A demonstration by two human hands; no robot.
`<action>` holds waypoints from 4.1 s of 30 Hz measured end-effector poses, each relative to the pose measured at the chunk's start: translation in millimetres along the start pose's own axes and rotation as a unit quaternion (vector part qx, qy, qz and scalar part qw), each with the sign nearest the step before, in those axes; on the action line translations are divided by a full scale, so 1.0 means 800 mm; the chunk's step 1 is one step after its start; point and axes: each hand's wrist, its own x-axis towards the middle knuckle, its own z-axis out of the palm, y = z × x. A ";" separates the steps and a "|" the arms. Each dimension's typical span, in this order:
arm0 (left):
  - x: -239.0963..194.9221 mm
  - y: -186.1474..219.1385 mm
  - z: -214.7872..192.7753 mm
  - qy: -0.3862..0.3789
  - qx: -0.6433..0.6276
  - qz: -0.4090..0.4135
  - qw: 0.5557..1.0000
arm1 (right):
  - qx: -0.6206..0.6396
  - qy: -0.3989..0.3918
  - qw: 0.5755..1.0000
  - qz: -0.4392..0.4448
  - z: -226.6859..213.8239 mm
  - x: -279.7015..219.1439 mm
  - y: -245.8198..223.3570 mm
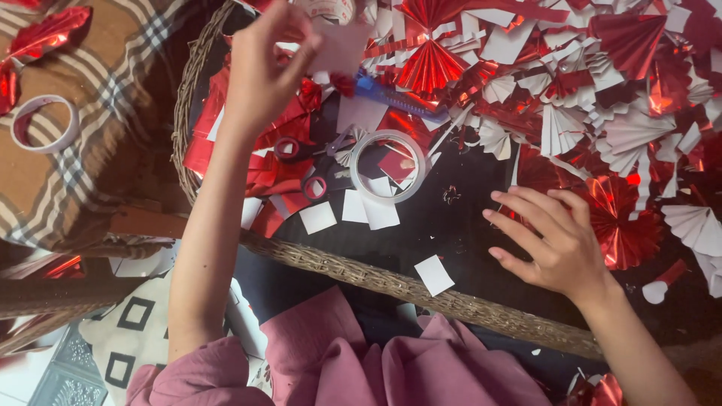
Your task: Assembling decorative paper fans using red foil paper, double-sided tape, and scissors.
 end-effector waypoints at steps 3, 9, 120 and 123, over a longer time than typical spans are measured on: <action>0.009 0.026 0.015 -0.029 -0.173 -0.021 0.984 | 0.023 0.047 0.998 0.028 -0.003 0.003 -0.002; -0.001 0.100 0.124 -0.295 -0.152 0.061 0.941 | 0.127 0.182 0.971 0.092 0.036 0.020 -0.010; -0.012 0.060 0.174 -0.276 0.126 0.243 0.921 | 0.183 -0.020 0.977 0.111 0.034 0.060 -0.038; -0.008 0.057 0.165 -0.296 0.105 0.217 0.924 | 0.186 -0.025 0.974 0.124 0.035 0.055 -0.040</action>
